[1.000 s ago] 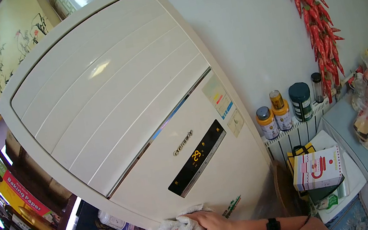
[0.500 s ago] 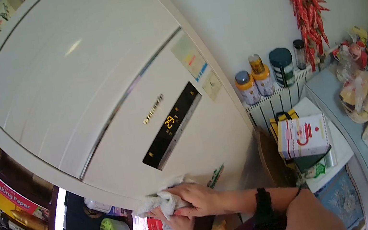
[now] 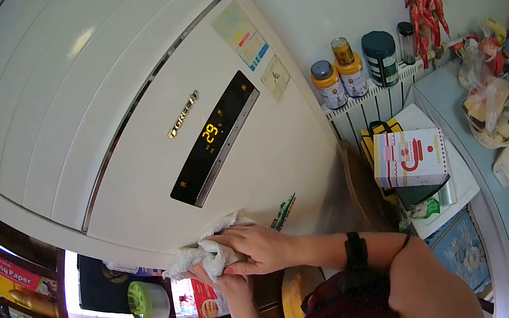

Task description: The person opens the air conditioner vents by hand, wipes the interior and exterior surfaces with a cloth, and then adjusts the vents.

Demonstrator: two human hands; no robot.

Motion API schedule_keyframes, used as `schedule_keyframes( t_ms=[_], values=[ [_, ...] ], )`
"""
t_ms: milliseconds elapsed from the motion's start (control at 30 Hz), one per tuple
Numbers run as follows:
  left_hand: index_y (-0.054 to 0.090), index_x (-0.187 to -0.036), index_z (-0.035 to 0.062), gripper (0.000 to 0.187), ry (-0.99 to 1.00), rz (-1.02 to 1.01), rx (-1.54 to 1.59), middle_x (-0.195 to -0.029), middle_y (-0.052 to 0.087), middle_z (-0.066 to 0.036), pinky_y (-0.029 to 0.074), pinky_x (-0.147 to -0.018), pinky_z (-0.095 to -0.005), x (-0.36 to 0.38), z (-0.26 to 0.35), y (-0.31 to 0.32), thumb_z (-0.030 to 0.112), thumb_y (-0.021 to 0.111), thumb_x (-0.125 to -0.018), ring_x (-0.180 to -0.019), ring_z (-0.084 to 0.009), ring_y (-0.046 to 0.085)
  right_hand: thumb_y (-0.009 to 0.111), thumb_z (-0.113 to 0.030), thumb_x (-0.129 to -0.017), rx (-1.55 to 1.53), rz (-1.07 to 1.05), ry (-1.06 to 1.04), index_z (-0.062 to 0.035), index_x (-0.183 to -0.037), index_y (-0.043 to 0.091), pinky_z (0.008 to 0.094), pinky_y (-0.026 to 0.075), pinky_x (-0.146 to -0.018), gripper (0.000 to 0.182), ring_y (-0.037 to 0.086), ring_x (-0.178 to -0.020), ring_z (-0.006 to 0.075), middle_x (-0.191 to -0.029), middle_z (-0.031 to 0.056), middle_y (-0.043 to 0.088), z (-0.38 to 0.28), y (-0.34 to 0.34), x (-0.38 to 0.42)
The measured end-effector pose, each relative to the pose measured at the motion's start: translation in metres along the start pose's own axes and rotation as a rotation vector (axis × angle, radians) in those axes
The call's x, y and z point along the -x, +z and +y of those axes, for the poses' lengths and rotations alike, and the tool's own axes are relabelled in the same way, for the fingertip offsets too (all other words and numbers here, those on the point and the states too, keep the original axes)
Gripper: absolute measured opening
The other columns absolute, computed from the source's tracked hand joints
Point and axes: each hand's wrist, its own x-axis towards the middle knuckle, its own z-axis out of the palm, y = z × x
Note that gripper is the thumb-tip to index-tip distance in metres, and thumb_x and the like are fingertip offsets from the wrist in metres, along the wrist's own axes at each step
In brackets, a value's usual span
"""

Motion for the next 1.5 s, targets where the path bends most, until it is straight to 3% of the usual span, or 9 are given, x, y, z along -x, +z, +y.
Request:
schedule_keyframes(
  t_ms=[100, 500, 600, 1033, 1500],
  values=[
    [0.052, -0.127, 0.0059, 0.053, -0.003, -0.009, 0.027, -0.129, 0.049, -0.022, 0.020, -0.106, -0.0657, -0.001, 0.000, -0.001, 0.044, 0.059, -0.091, -0.126, -0.0465, 0.041, 0.066, -0.037, -0.086, -0.004, 0.002, 0.011, -0.0040, -0.140, 0.042, 0.0439, 0.042, -0.098, 0.068, 0.056, -0.113, 0.0360, -0.124, 0.0186, 0.057, -0.001, -0.001, 0.000],
    [0.049, -0.130, 0.0061, 0.053, 0.046, 0.009, -0.006, -0.129, 0.049, -0.021, 0.019, -0.106, -0.0659, -0.001, -0.004, 0.004, 0.044, 0.056, -0.093, -0.127, -0.0456, 0.040, 0.068, -0.038, -0.084, 0.004, 0.030, -0.029, -0.0025, -0.139, 0.043, 0.0434, 0.044, -0.096, 0.069, 0.057, -0.110, 0.0360, -0.122, 0.0181, 0.059, 0.004, -0.002, 0.000],
    [0.048, -0.131, 0.0055, 0.055, 0.041, -0.023, -0.051, -0.130, 0.047, -0.021, 0.018, -0.107, -0.0658, 0.002, -0.004, 0.003, 0.044, 0.058, -0.092, -0.127, -0.0460, 0.039, 0.063, -0.043, -0.088, -0.001, 0.026, -0.032, -0.0015, -0.137, 0.043, 0.0443, 0.044, -0.096, 0.067, 0.057, -0.111, 0.0367, -0.121, 0.0199, 0.059, 0.003, -0.003, 0.000],
    [0.044, -0.132, 0.0020, 0.062, 0.071, -0.032, -0.073, -0.131, 0.045, -0.023, 0.018, -0.108, -0.0642, 0.007, -0.012, 0.006, 0.044, 0.063, -0.090, -0.130, -0.0463, 0.036, 0.062, -0.044, -0.088, 0.023, 0.018, -0.033, -0.0025, -0.137, 0.044, 0.0443, 0.044, -0.096, 0.066, 0.057, -0.111, 0.0360, -0.122, 0.0193, 0.059, 0.004, -0.006, 0.000],
    [0.052, -0.124, 0.0031, 0.056, 0.056, 0.014, -0.105, -0.128, 0.047, -0.024, 0.022, -0.106, -0.0640, 0.005, -0.008, 0.007, 0.047, 0.059, -0.090, -0.126, -0.0459, 0.040, 0.066, -0.036, -0.084, 0.030, 0.031, -0.027, -0.0029, -0.137, 0.047, 0.0427, 0.046, -0.093, 0.065, 0.059, -0.106, 0.0351, -0.118, 0.0179, 0.061, 0.001, -0.007, -0.001]
  ],
)
